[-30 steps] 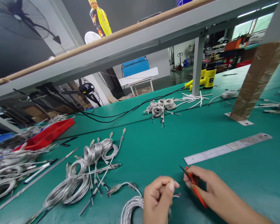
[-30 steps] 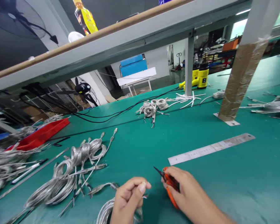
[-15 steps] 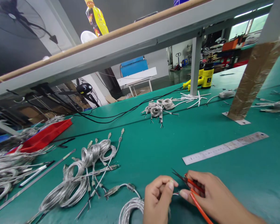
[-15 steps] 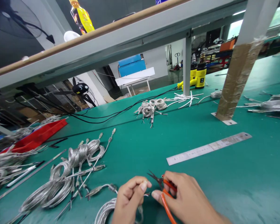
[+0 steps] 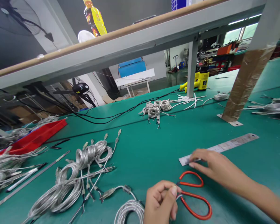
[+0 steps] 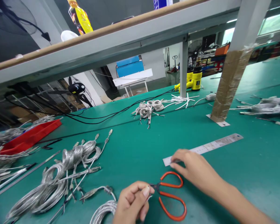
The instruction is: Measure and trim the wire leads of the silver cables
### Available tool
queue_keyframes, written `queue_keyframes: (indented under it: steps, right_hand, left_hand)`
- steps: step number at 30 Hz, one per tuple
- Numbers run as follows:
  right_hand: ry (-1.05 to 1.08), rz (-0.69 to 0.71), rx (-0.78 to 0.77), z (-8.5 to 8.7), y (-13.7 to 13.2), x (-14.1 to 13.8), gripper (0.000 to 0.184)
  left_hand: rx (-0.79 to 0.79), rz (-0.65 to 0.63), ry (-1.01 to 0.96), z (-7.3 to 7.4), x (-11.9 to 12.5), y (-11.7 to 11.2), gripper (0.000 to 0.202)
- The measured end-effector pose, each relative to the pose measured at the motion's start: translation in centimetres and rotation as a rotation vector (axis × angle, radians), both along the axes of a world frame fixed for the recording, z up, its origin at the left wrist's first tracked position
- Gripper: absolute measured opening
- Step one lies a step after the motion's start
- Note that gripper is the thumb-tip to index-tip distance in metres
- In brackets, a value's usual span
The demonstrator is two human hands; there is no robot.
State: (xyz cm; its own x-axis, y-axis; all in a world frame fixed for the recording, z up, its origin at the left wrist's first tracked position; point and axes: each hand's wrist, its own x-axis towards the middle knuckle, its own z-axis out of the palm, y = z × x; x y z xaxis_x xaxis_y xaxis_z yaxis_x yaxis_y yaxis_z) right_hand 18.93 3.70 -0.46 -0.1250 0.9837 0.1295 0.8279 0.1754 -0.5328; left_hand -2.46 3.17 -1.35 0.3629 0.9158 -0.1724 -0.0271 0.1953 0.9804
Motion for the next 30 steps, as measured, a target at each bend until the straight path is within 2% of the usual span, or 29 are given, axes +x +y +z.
queue_keyframes:
  steps: [2,4,9,14,19,22,24,26,30]
  right_hand:
    - [-0.075,-0.001,0.068,-0.5,1.3,1.8,0.028]
    - [-0.106,0.042,0.049,-1.1,2.3,3.2,0.034]
    - [-0.122,0.081,0.0,-1.0,3.2,3.9,0.025]
    - [-0.119,0.073,-0.005,-0.4,3.3,3.6,0.022]
    - [-0.119,-0.074,0.038,-1.3,2.6,2.8,0.017]
    - [-0.146,-0.191,0.079,-1.9,2.1,1.5,0.038]
    - [-0.178,-0.265,0.109,-1.9,1.8,0.5,0.052]
    - [-0.204,-0.301,0.137,-1.6,1.3,-0.4,0.056]
    - [-0.238,-0.214,0.221,-0.5,0.1,-1.9,0.049]
  left_hand:
    - [-0.008,-0.037,0.04,-0.6,0.2,0.0,0.047]
    - [-0.011,-0.072,0.07,-1.1,0.4,0.0,0.049]
    - [-0.066,-0.129,0.068,-1.8,0.6,0.0,0.052]
    - [-0.15,-0.146,0.04,-1.3,0.6,-0.1,0.053]
    - [-0.084,-0.122,0.073,-0.1,0.7,-0.1,0.052]
    - [0.025,-0.101,0.147,0.3,0.8,0.1,0.049]
    - [0.08,-0.095,0.186,0.1,0.8,0.3,0.046]
    - [0.107,-0.096,0.212,-0.5,0.7,0.4,0.043]
    - [0.122,-0.131,0.261,-1.7,0.3,0.1,0.042]
